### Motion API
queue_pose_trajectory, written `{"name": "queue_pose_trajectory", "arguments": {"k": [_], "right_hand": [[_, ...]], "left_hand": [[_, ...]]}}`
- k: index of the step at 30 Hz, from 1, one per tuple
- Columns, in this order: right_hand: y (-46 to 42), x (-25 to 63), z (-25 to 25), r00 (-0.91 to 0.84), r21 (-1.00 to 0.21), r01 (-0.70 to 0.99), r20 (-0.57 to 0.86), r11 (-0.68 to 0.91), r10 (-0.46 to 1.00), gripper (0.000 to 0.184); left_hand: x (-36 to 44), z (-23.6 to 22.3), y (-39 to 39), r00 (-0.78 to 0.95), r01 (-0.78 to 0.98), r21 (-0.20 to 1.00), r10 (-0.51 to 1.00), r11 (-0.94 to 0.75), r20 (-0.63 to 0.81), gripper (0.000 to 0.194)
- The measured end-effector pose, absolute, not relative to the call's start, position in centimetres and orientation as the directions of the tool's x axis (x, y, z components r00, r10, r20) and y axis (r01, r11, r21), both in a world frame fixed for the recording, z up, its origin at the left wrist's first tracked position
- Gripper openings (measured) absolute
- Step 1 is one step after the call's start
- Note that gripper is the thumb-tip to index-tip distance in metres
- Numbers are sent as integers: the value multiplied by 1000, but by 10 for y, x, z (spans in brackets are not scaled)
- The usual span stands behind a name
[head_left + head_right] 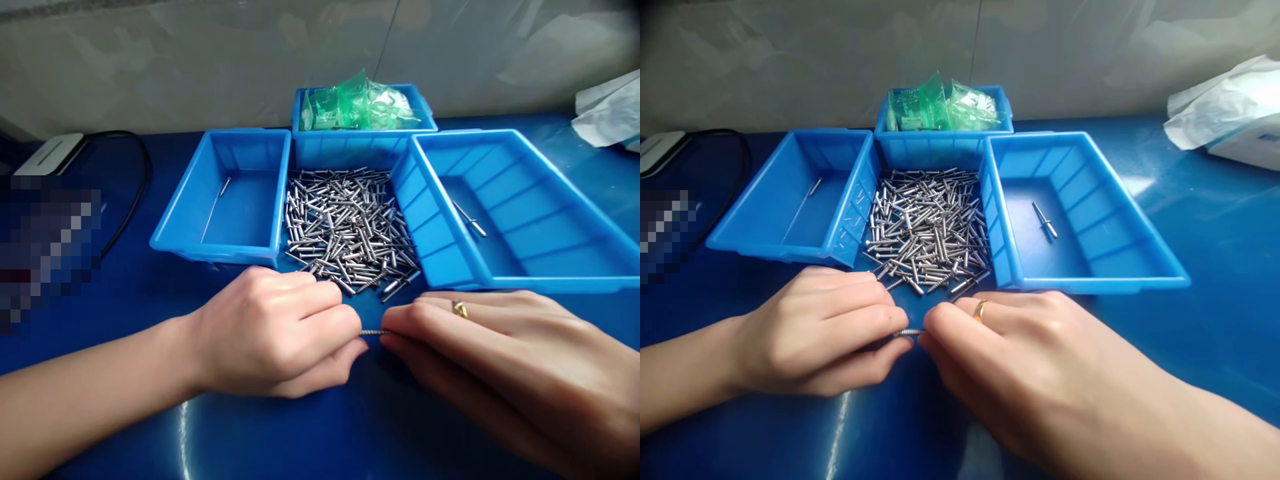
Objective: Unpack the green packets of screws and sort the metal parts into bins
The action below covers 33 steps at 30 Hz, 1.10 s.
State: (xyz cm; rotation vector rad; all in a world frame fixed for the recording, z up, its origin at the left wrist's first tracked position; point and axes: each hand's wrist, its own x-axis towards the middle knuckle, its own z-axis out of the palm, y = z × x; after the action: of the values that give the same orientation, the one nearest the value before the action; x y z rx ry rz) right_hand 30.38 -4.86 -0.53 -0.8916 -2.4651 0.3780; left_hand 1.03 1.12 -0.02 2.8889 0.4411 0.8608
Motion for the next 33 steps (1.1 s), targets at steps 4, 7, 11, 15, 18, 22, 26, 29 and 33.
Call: {"name": "queue_pose_trajectory", "arguments": {"k": [4,7,11,15,18,22,26,29,33], "right_hand": [[-40,302,2,-669,-368,541,356,756,652,48],[-35,300,10,-709,-381,522,303,763,636,50],[-38,301,8,-704,-425,514,286,745,650,42],[-46,304,-3,-644,-414,546,349,728,681,42],[-50,306,-8,-638,-433,526,369,732,676,38],[-52,306,-9,-649,-465,513,341,722,680,28],[-53,306,-7,-632,-440,538,354,719,690,31],[-55,308,-8,-617,-444,572,321,690,719,18],[-54,311,-13,-600,-442,602,299,665,742,29]], "left_hand": [[10,0,5,750,314,237,394,-919,531,47],[8,2,3,722,333,270,429,-903,543,38],[4,4,2,752,296,282,404,-913,521,13],[4,2,-1,766,260,293,381,-920,518,12],[4,3,-1,759,238,300,370,-924,535,13],[5,7,2,763,252,307,384,-918,521,10],[8,4,3,715,309,255,401,-916,572,29],[10,1,5,740,311,248,397,-918,542,35],[10,0,8,811,243,213,319,-946,491,39]]}}
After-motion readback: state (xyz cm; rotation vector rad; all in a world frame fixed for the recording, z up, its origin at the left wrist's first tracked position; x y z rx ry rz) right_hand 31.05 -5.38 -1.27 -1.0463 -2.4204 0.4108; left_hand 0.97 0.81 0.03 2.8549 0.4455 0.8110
